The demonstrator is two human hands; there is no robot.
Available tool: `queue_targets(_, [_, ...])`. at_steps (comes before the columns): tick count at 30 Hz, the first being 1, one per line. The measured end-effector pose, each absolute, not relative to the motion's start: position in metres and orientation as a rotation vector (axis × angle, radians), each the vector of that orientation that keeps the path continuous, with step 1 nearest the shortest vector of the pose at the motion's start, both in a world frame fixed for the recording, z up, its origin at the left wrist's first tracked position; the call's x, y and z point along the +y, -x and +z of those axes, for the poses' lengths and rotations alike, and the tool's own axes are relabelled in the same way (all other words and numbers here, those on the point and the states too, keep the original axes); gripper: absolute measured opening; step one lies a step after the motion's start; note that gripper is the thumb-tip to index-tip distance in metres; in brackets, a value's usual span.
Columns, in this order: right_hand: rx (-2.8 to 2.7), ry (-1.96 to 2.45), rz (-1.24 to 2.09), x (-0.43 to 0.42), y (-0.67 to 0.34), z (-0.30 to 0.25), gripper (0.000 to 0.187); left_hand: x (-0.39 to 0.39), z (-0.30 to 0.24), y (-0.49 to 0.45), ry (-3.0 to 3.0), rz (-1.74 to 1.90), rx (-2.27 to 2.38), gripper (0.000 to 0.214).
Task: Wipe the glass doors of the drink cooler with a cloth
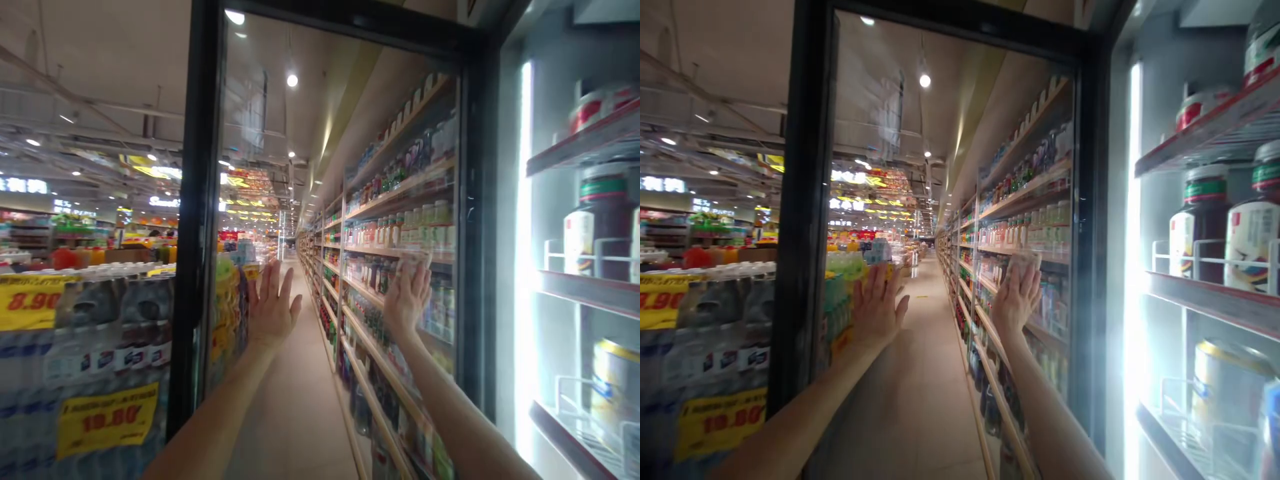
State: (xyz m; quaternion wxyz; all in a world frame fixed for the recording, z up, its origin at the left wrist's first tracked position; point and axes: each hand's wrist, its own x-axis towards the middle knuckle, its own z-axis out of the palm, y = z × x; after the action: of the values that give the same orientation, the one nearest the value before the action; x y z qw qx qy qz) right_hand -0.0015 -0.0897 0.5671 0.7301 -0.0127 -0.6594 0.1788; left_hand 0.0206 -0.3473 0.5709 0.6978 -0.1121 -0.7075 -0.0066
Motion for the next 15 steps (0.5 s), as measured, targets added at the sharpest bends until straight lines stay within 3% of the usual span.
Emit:
queue_targets(7, [-1.594, -0.550, -0.021, -0.146, -0.011, 0.526, 0.048, -0.348, 0.571, -0.022, 0.263, -0.008, -1.563, 0.055])
queue_targets(12, [-1.531, -0.002, 0.333, -0.065, 0.001, 0.542, 0.055, -0.347, 0.570, -0.019, 0.254, 0.002, -1.532, 0.056])
queue_targets(15, [-1.514, 0.106, 0.422, -0.069, -0.001, 0.546, 0.057, -0.347, 0.570, -0.019, 0.243, 0.022, -1.526, 0.057])
